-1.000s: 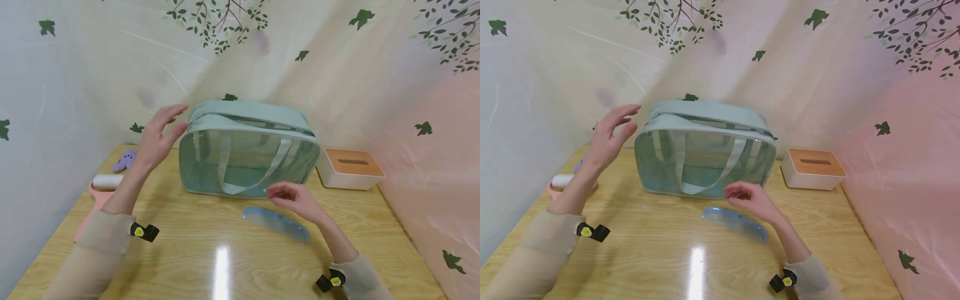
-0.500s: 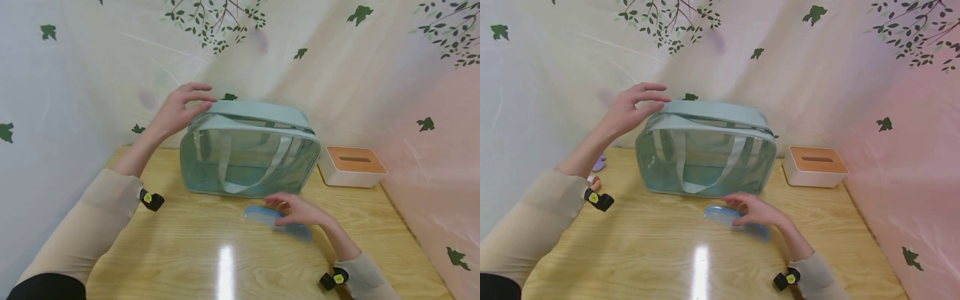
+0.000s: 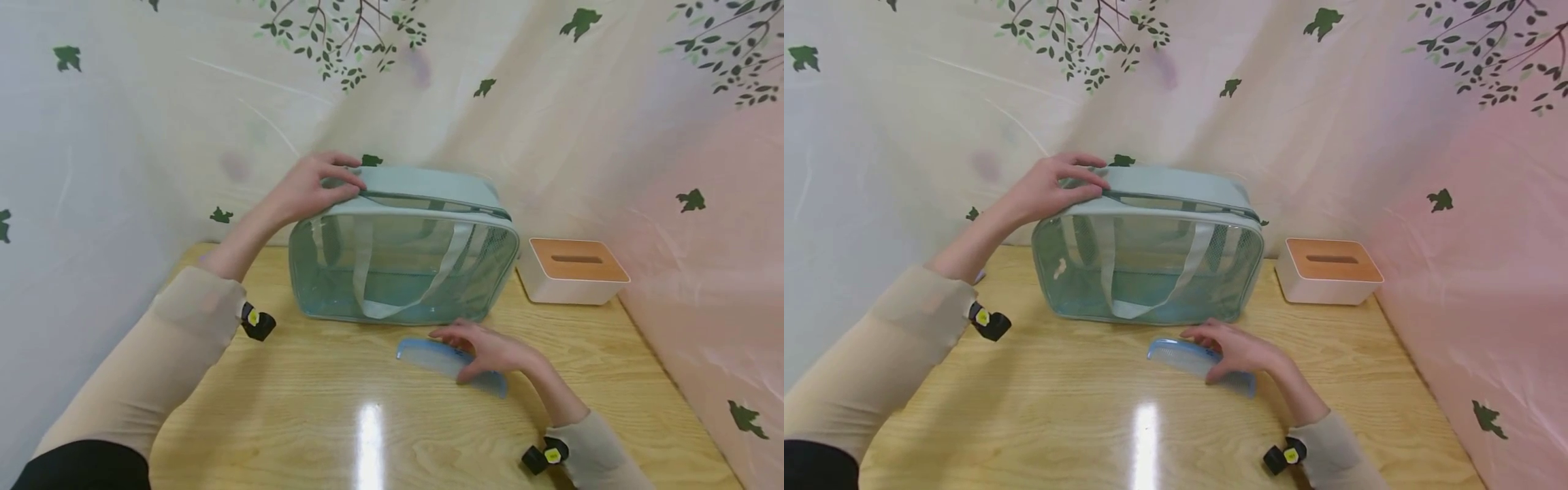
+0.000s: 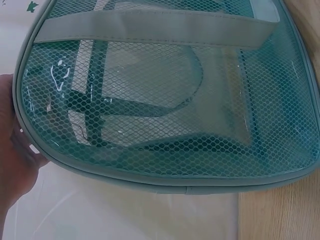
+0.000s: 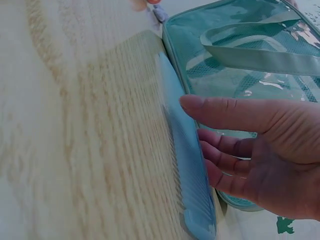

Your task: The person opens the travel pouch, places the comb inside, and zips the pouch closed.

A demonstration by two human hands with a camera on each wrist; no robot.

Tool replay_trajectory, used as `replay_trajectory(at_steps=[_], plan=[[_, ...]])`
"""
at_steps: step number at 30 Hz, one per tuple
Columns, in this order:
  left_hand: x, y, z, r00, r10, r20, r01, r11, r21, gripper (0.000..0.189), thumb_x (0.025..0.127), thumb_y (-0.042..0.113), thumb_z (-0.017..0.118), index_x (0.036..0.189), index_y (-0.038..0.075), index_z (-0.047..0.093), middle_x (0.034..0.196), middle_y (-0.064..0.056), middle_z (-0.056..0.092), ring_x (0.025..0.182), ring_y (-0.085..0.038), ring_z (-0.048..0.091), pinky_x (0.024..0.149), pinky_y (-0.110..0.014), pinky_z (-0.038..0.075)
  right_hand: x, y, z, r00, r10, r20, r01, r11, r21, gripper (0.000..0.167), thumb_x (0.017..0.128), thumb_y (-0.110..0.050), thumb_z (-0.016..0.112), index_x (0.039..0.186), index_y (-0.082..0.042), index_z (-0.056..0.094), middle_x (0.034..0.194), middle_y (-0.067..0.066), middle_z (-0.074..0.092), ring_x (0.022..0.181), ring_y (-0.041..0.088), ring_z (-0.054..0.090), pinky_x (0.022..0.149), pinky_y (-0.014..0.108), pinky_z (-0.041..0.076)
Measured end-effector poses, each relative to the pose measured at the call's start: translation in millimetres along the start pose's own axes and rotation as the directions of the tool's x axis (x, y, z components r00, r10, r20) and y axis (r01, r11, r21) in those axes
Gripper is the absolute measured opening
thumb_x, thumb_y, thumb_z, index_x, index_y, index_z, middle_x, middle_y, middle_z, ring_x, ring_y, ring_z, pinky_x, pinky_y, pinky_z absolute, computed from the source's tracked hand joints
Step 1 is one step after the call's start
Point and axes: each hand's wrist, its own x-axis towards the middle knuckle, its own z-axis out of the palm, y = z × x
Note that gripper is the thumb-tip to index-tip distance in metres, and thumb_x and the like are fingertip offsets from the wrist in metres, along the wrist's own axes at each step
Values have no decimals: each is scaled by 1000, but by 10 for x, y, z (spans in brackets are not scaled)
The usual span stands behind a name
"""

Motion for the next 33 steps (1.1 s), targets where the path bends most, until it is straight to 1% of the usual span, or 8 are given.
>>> replay_trajectory(at_steps=[5, 7, 10, 15, 20, 24, 28, 33], plan=[[-10, -5, -11, 999, 13, 33, -12, 1000, -13, 22, 98, 17, 71, 115, 7, 79, 149, -16, 58, 146, -34, 45, 121, -53, 39, -16, 8, -15, 1000, 8, 4, -7, 999, -51, 81, 80, -22, 90, 150, -12, 51, 127, 10, 57, 115, 24, 57, 99, 32, 52], [2, 4, -15, 998, 12, 66, -12, 1000, -1, 23, 97, 18, 72, 117, 8, 79, 152, -16, 55, 148, -35, 42, 123, -53, 37, -23, 12, -22, 1000, 14, 5, -14, 998, -58, 80, 80, -22, 90, 149, -12, 52, 125, 10, 57, 113, 22, 56, 96, 30, 51], [17, 12, -28, 991, -19, 130, 16, 999, 31, 26, 97, 21, 72, 120, 10, 78, 161, -14, 45, 155, -34, 33, 127, -53, 31, -32, 16, -29, 1000, 20, 6, -20, 997, -72, 80, 79, -23, 90, 149, -12, 53, 123, 9, 57, 111, 21, 56, 94, 29, 51], [36, -26, -41, 966, -85, 243, 65, 994, 92, 37, 98, 33, 70, 129, 13, 73, 173, -10, 22, 163, -32, 12, 132, -54, 15, -42, 33, -25, 1000, 21, 0, -21, 995, -94, 81, 78, -24, 91, 148, -14, 54, 121, 7, 57, 110, 20, 56, 93, 29, 51], [35, -30, -60, 937, -143, 319, 91, 981, 173, 47, 99, 42, 67, 138, 17, 67, 176, -4, 8, 164, -31, -3, 133, -57, 6, -57, 45, -17, 1000, 28, 5, -27, 995, -98, 81, 76, -22, 91, 147, -15, 54, 120, 8, 57, 109, 20, 56, 93, 30, 51], [47, -12, -83, 921, -154, 358, 92, 978, 185, 49, 100, 41, 66, 142, 16, 64, 176, -5, 2, 163, -32, -9, 132, -60, 5, -64, 36, -16, 999, 35, 8, -34, 992, -120, 81, 75, -21, 91, 147, -15, 54, 119, 7, 56, 108, 19, 56, 91, 28, 50], [60, -7, -97, 908, -161, 386, 93, 977, 190, 50, 101, 39, 65, 144, 15, 62, 176, -5, -2, 162, -32, -13, 131, -63, 1, -71, 9, -16, 999, 36, 8, -34, 989, -143, 82, 73, -19, 92, 146, -15, 54, 120, 7, 55, 106, 18, 55, 88, 26, 49], [74, -14, -99, 900, -163, 405, 87, 976, 201, 52, 101, 40, 64, 146, 15, 59, 176, -5, -6, 162, -33, -16, 130, -65, -2, -91, -26, -3, 1000, 30, 8, -28, 980, -196, 90, 68, -18, 95, 148, -16, 53, 122, 5, 55, 106, 16, 55, 87, 26, 50]])
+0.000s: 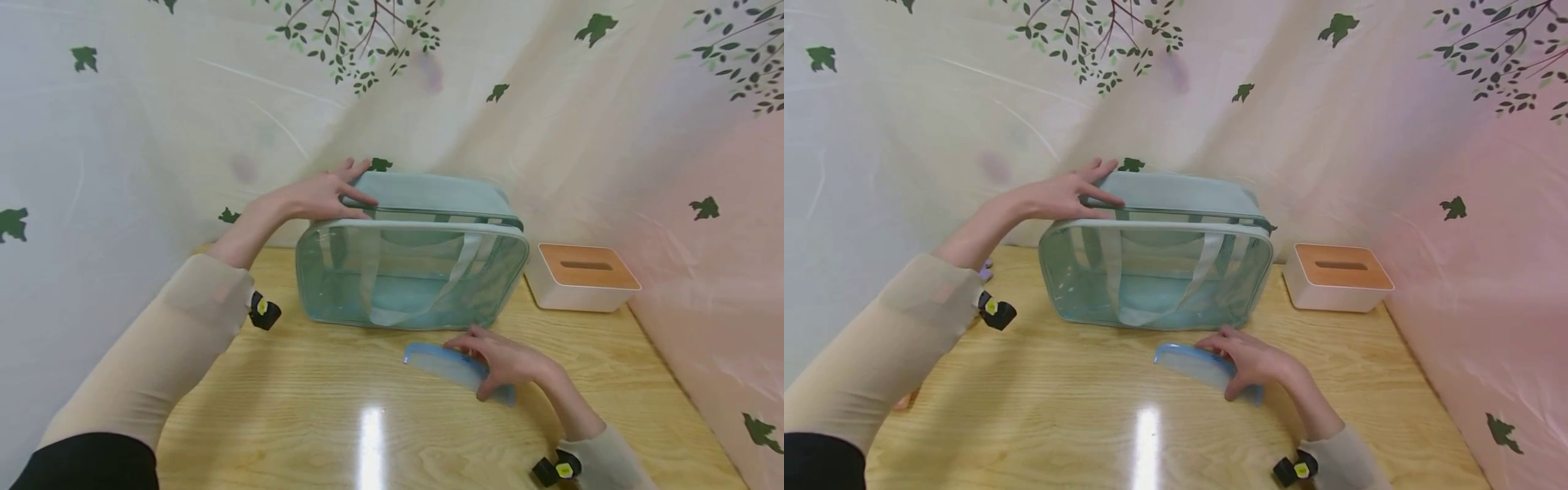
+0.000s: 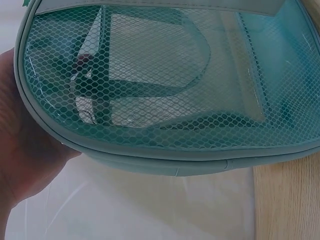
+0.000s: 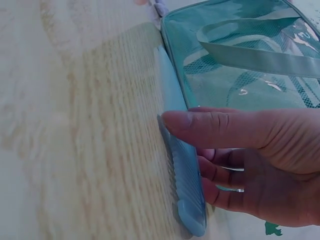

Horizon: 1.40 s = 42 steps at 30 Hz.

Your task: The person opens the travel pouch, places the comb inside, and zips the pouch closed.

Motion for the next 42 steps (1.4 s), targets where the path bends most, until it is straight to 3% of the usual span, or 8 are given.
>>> replay_trajectory(at_steps=[18, 26, 30, 42], plan=[[14, -17, 0, 1000, -5, -3, 5, 1000, 6, 51, 101, 41, 63, 145, 15, 61, 176, -4, -7, 162, -32, -16, 130, -66, -2, -14, -49, 8, 999, 54, -2, -54, 997, -55, 84, 71, -15, 86, 149, -18, 53, 111, 0, 54, 93, 11, 46, 75, 23, 41], [11, -8, -4, 1000, -1, 1, 1, 1000, 5, 51, 100, 40, 64, 145, 15, 61, 176, -5, -7, 162, -32, -16, 129, -67, -2, 8, -91, 2, 994, 104, -13, -105, 992, -67, 89, 71, -14, 82, 153, -25, 49, 131, 10, 58, 104, 20, 54, 84, 36, 48], [17, -4, -3, 1000, -4, 4, 4, 1000, 2, 52, 100, 40, 64, 145, 14, 61, 176, -4, -8, 162, -32, -17, 129, -67, -3, -5, -76, 17, 994, 110, -6, -110, 993, -42, 90, 73, -12, 81, 156, -22, 46, 131, 11, 55, 106, 20, 53, 87, 34, 48], [47, -15, -13, 1000, -16, 13, 16, 1000, -5, 53, 100, 41, 64, 146, 14, 59, 176, -5, -10, 161, -32, -18, 129, -67, -6, -17, -15, -11, 985, 93, -145, -93, 996, 8, 73, 81, -20, 87, 147, -9, 57, 132, 10, 58, 108, 19, 56, 88, 26, 49]])
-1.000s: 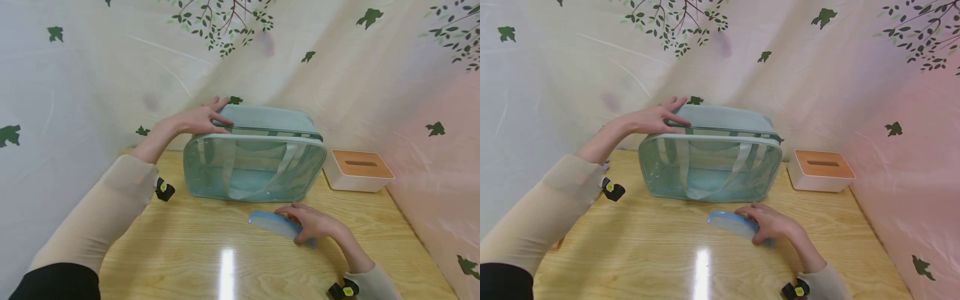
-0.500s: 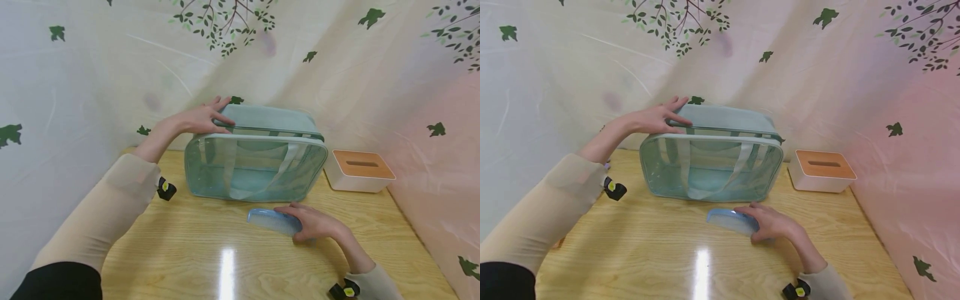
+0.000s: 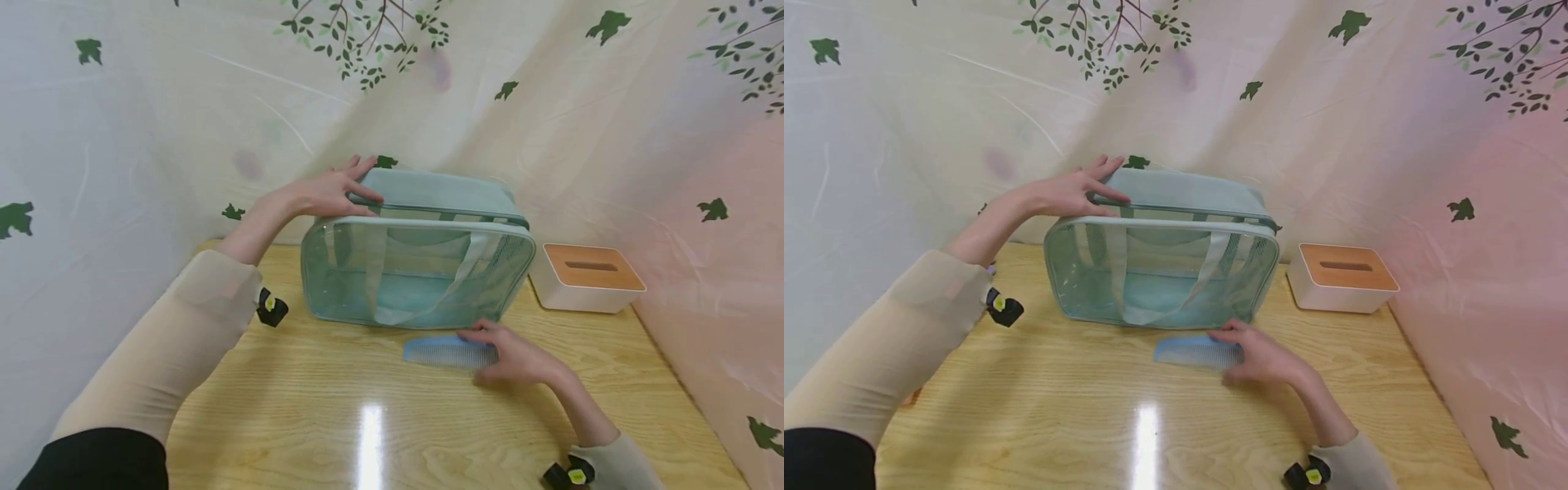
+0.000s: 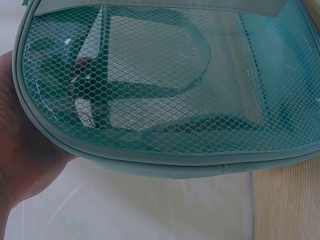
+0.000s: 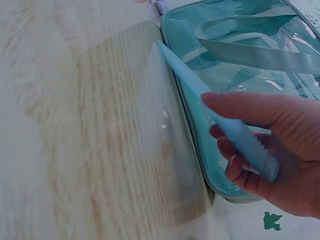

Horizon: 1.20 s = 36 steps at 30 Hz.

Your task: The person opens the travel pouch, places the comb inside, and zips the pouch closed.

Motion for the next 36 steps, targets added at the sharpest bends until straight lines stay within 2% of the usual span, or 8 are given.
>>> replay_trajectory(at_steps=[6, 11, 14, 20, 26, 30, 36], plan=[[3, 6, -3, 1000, -5, 1, 5, 1000, 7, 54, 100, 42, 63, 147, 15, 59, 176, -5, -9, 161, -32, -17, 129, -67, -6, 13, -7, -38, 996, -16, -87, 17, 1000, 8, 68, 80, -23, 89, 141, -9, 63, 131, 11, 64, 106, 17, 60, 85, 25, 52], [-2, 14, -1, 1000, -4, 4, 4, 1000, 9, 54, 100, 41, 63, 147, 15, 59, 176, -5, -10, 161, -32, -18, 129, -66, -6, -13, -46, -95, 992, -2, -124, 7, 999, 34, 67, 79, -24, 90, 140, -13, 65, 134, 11, 66, 111, 21, 64, 87, 26, 54], [1, 15, 1, 1000, 0, 5, 0, 1000, 6, 53, 100, 41, 63, 146, 15, 59, 176, -4, -10, 161, -31, -18, 129, -66, -6, -48, -68, -169, 989, -26, -147, 34, 998, 51, 67, 79, -24, 90, 140, -15, 65, 135, 11, 67, 113, 23, 65, 85, 26, 55], [10, 9, 3, 1000, 3, 1, -3, 1000, -2, 53, 100, 40, 64, 146, 14, 60, 176, -5, -9, 161, -32, -18, 129, -67, -6, -130, -154, -396, 984, -72, -165, 83, 995, 62, 65, 81, -26, 89, 141, -18, 65, 135, 11, 68, 104, 15, 64, 77, 23, 54], [26, -1, 5, 1000, 6, -3, -6, 1000, -7, 53, 100, 40, 64, 146, 14, 60, 176, -5, -9, 161, -32, -17, 129, -66, -6, -185, -273, -646, 978, -93, -185, 101, 994, 33, 66, 80, -26, 90, 141, -22, 64, 137, 8, 68, 109, 12, 62, 77, 23, 53], [28, -7, 5, 1000, 6, -1, -6, 1000, -10, 53, 101, 40, 63, 146, 13, 59, 176, -5, -10, 161, -32, -17, 129, -67, -6, -192, -359, -827, 978, -104, -181, 109, 994, 16, 68, 80, -28, 90, 143, -23, 63, 137, 6, 68, 104, 9, 61, 74, 23, 52], [16, -2, 0, 1000, 2, -1, -2, 1000, -8, 53, 100, 39, 63, 147, 13, 58, 176, -6, -10, 161, -32, -17, 129, -67, -6, -175, -537, -1132, 978, -130, -165, 136, 990, 23, 69, 82, -24, 88, 145, -24, 60, 141, 3, 65, 110, 2, 59, 80, 22, 53]])
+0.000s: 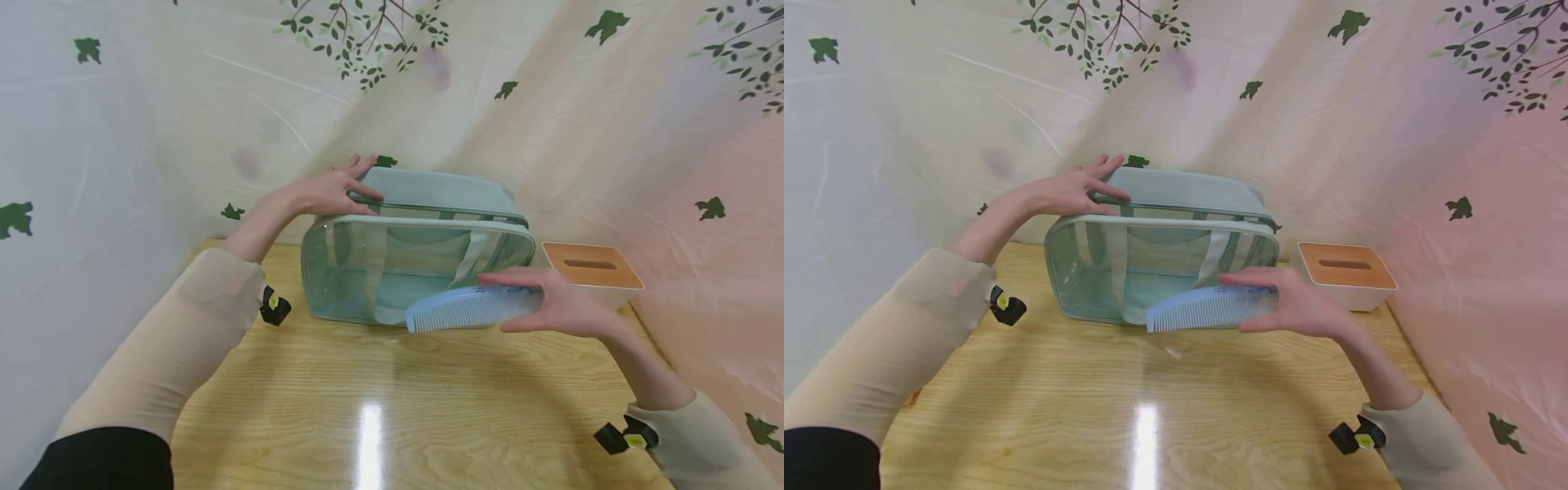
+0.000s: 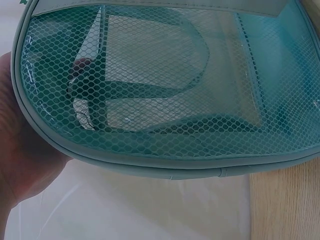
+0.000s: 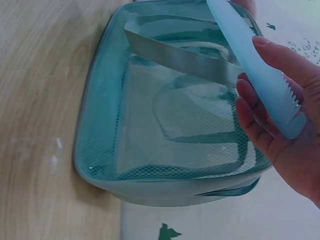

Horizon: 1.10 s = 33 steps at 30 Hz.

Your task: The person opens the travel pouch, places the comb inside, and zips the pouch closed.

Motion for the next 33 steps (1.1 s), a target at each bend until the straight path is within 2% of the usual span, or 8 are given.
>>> replay_trajectory(at_steps=[6, 10, 15, 18, 22, 33], plan=[[1, 5, 13, 1000, 0, -3, 0, 1000, 5, 54, 100, 40, 63, 147, 14, 58, 176, -6, -10, 161, -32, -17, 129, -67, -6, 61, -195, -212, 999, -33, -17, 33, 999, 8, 70, 80, -19, 90, 144, -20, 62, 139, 1, 66, 105, 6, 60, 77, 23, 53], [8, 7, 17, 1000, 4, -2, -4, 1000, 6, 53, 101, 39, 62, 147, 13, 58, 175, -7, -10, 161, -33, -17, 129, -67, -6, 63, -313, -343, 999, 7, -38, -8, 1000, -13, 71, 78, -21, 92, 143, -26, 63, 142, -5, 64, 109, 3, 59, 78, 20, 52], [12, 3, 15, 1000, 7, 2, -7, 1000, -5, 53, 101, 38, 62, 147, 12, 58, 175, -7, -11, 161, -33, -18, 128, -68, -7, 140, -425, -592, 996, 65, -58, -66, 998, -22, 75, 78, -16, 91, 145, -27, 61, 147, -12, 60, 118, -4, 57, 85, 11, 50], [14, 0, 18, 1000, 7, 3, -7, 1000, -4, 53, 101, 38, 62, 147, 13, 58, 175, -6, -11, 161, -33, -19, 128, -68, -8, 222, -473, -755, 992, 112, -64, -112, 994, 10, 75, 80, -12, 89, 147, -27, 59, 148, -16, 60, 121, -7, 56, 88, 7, 49], [7, -10, 19, 1000, 12, 4, -12, 1000, -4, 53, 101, 38, 62, 148, 13, 57, 175, -6, -12, 161, -33, -19, 128, -68, -8, 355, -526, -941, 988, 134, -73, -132, 991, 32, 73, 83, -12, 87, 148, -28, 57, 149, -13, 60, 124, -6, 56, 92, 4, 47], [-6, -16, 10, 1000, 7, 11, -7, 1000, -6, 54, 101, 39, 62, 148, 13, 57, 175, -5, -14, 161, -32, -20, 128, -67, -9, 819, -484, -1247, 989, 112, -97, -111, 994, 18, 71, 84, -17, 87, 147, -29, 58, 147, -9, 63, 124, -8, 58, 94, 2, 45]])
